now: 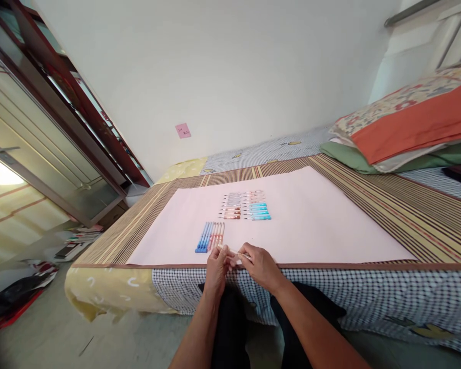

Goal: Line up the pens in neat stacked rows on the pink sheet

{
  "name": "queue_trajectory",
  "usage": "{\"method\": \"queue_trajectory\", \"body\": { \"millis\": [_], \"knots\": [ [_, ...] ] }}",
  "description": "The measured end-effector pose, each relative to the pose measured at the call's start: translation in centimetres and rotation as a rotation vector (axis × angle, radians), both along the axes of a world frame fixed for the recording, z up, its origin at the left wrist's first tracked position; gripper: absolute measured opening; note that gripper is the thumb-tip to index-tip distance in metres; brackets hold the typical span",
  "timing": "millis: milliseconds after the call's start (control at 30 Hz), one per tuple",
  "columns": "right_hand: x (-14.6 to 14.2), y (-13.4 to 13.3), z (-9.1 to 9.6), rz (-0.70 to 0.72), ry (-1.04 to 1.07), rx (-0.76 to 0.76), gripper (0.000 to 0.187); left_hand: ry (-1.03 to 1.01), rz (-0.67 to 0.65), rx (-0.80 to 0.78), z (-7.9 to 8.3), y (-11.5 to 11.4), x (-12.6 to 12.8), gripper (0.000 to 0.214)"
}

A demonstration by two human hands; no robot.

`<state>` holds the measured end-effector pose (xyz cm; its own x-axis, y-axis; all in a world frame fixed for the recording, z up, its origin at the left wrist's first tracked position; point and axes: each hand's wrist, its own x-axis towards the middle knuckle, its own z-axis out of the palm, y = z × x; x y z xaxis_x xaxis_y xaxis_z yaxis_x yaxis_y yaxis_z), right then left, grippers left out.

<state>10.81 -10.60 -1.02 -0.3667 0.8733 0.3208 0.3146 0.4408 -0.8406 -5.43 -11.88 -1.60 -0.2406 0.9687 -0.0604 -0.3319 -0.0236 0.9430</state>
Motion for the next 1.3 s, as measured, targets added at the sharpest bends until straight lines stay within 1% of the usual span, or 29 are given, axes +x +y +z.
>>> {"method": "queue_trajectory", "body": {
  "millis": [67, 133, 200, 300, 333, 400, 467, 533, 600, 667, 733, 767, 833, 900, 967, 1067, 1200, 1233, 1300],
  "knots": [
    [0.3, 0.4, -0.3, 0.040, 0.074, -0.088, 0.029, -0.072, -0.083, 0.049, 0.6, -0.3, -0.3, 0.053],
    [0.6, 0.8, -0.4, 0.067, 0.137, -0.147, 0.033, -0.131, -0.118, 0.081, 1.1, -0.6, -0.4, 0.054],
    [0.7, 1.1, -0.1, 0.085, 0.174, -0.180, 0.034, -0.156, -0.096, 0.092, 1.6, -0.6, -0.4, 0.050],
    [0.4, 1.4, 1.1, 0.099, 0.205, -0.194, 0.035, -0.152, -0.004, 0.112, 2.4, 0.2, -0.1, 0.043],
    [0.1, 1.6, 1.7, 0.098, 0.207, -0.183, 0.034, -0.146, 0.039, 0.116, 2.7, 0.7, 0.0, 0.043],
    [-0.6, 2.3, 3.0, 0.076, 0.178, -0.118, 0.031, -0.134, 0.143, 0.097, 3.6, 2.1, 0.1, 0.050],
    [-1.4, 3.4, 4.5, 0.036, 0.102, -0.005, 0.026, -0.132, 0.238, 0.044, 4.5, 3.8, 0.1, 0.057],
    [-2.3, 4.8, 5.8, -0.005, 0.019, 0.105, 0.021, -0.145, 0.296, 0.004, 5.6, 5.5, -0.1, 0.060],
    [-3.0, 6.2, 6.7, -0.023, -0.021, 0.154, 0.018, -0.169, 0.297, 0.005, 6.6, 6.9, -0.5, 0.059],
    [-3.4, 7.5, 6.8, -0.005, 0.013, 0.128, 0.016, -0.187, 0.233, 0.025, 7.2, 7.8, -1.0, 0.053],
    [-3.4, 8.5, 6.1, 0.022, 0.112, 0.052, 0.017, -0.190, 0.124, 0.055, 7.1, 8.2, -1.4, 0.047],
    [-3.2, 8.8, 5.5, 0.033, 0.166, 0.006, 0.019, -0.183, 0.071, 0.071, 6.8, 8.3, -1.6, 0.047],
    [-2.7, 9.3, 4.2, 0.056, 0.225, -0.088, 0.024, -0.158, -0.006, 0.099, 5.7, 8.4, -1.6, 0.047],
    [-2.0, 9.6, 3.0, 0.075, 0.221, -0.165, 0.028, -0.131, -0.035, 0.108, 4.4, 8.4, -1.3, 0.042],
    [-1.5, 9.6, 2.2, 0.078, 0.203, -0.200, 0.029, -0.122, -0.019, 0.100, 3.3, 8.6, -0.9, 0.040],
    [-1.6, 9.4, 2.1, 0.058, 0.212, -0.184, 0.030, -0.108, 0.059, 0.064, 2.6, 9.2, -0.4, 0.049],
    [-2.8, 9.2, 2.4, 0.028, 0.231, -0.142, 0.029, -0.041, 0.236, -0.032, 2.7, 10.0, -0.4, 0.062],
    [-3.0, 9.2, 2.4, 0.021, 0.231, -0.135, 0.029, -0.038, 0.248, -0.059, 2.8, 10.1, -0.5, 0.062],
    [-3.2, 9.5, 2.2, 0.017, 0.228, -0.131, 0.028, -0.063, 0.216, -0.088, 3.1, 10.2, -0.9, 0.058]
  ]
}}
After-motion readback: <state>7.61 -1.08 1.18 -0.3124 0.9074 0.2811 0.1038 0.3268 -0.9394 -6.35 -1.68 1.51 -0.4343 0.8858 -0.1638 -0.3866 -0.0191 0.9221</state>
